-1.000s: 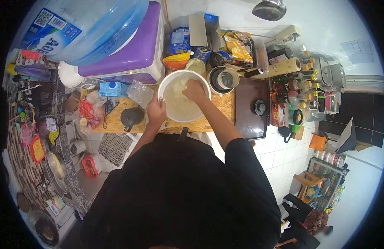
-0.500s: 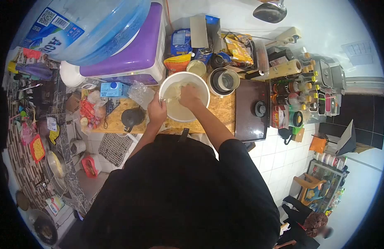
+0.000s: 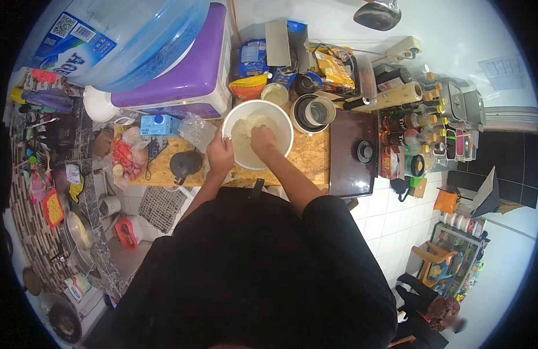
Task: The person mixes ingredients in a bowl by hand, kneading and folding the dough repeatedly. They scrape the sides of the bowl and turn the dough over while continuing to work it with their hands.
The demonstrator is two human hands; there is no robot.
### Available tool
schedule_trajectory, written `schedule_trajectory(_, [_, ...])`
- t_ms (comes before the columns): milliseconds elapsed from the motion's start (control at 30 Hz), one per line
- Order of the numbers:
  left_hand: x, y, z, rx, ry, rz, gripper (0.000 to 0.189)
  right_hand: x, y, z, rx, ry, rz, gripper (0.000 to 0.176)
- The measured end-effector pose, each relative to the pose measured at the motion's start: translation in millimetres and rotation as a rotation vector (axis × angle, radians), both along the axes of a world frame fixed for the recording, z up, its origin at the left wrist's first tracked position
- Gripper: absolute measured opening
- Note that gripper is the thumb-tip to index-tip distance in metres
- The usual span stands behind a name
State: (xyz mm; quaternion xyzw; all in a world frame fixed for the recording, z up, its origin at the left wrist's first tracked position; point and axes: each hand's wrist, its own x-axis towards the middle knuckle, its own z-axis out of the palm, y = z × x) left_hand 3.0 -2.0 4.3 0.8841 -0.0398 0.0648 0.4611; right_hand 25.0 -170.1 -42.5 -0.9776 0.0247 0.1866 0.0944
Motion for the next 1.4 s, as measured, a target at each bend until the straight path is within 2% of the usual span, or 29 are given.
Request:
schedule_trajectory(133, [0.9, 1.3, 3.8, 0.03, 0.026, -0.023, 0.045, -7.3, 5.1, 13.3, 0.083, 0.064, -0.032, 0.032])
schedule_trajectory(233, [0.0, 0.7, -1.1, 0.035, 0.002, -0.025, 0.046, -12.1, 3.9, 23.4, 0.195, 0.061, -0.03, 0.038])
schedule_trajectory(333, [0.9, 0.9, 2.1, 0.04, 0.001, -0.02, 0.047, -10.6, 2.2, 21.2, 0.252, 0.16, 0.062, 0.045])
schedule_trajectory(400, [1.2, 1.6, 6.5, 0.042, 0.015, -0.027, 0.047, -10.7, 0.4, 18.2, 0.437, 0.223, 0.069, 0.048])
schedule_trajectory(467, [1.8, 1.7, 9.8, 0.011, 0.043, -0.023, 0.047, -6.8, -9.0, 27.0, 0.449, 0.205, 0.134, 0.048])
schedule_trajectory(533, [2.5, 1.0, 10.3, 0.011, 0.048, -0.023, 0.047, -0.1, -22.6, 60.4, 0.456, 0.189, 0.199, 0.049])
schedule_trajectory(600, [2.1, 2.5, 8.5, 0.012, 0.05, -0.021, 0.047, 10.5, -34.7, 91.2, 0.605, 0.389, 0.03, 0.049])
schedule_trajectory(633, [1.3, 3.0, 6.2, 0.036, 0.05, -0.017, 0.046, 15.4, -40.2, 76.6, 0.603, 0.388, 0.026, 0.049])
schedule_trajectory(700, [2.2, 0.4, 6.3, 0.056, 0.043, -0.017, 0.046, 24.7, -47.2, 54.3, 0.344, 0.096, 0.146, 0.046])
schedule_trajectory(733, [1.8, 0.9, 8.5, 0.056, 0.043, -0.018, 0.045, 27.1, -41.9, 48.0, 0.252, 0.087, 0.042, 0.042])
schedule_trajectory(867, [2.1, 1.0, 17.3, 0.003, 0.052, -0.022, 0.044, 31.7, -14.0, 24.4, 0.11, 0.013, 0.11, 0.036])
schedule_trajectory(933, [2.8, 1.4, 14.3, 0.004, 0.061, -0.016, 0.043, 27.3, 1.6, 26.3, 0.012, 0.009, 0.054, 0.032])
schedule_trajectory(1300, [2.1, 1.6, 1.0, 0.033, 0.011, 0.0, 0.045, -2.7, 2.9, 17.9, 0.118, -0.062, 0.327, 0.029])
schedule_trajectory(1367, [2.9, 2.0, 10.4, 0.084, 0.107, -0.021, 0.046, -5.9, 1.8, 18.7, 0.141, -0.083, 0.37, 0.027])
schedule_trajectory(1400, [2.7, 1.9, 8.7, 0.084, 0.106, -0.023, 0.046, -6.5, 1.6, 23.8, 0.094, 0.034, 0.406, 0.027])
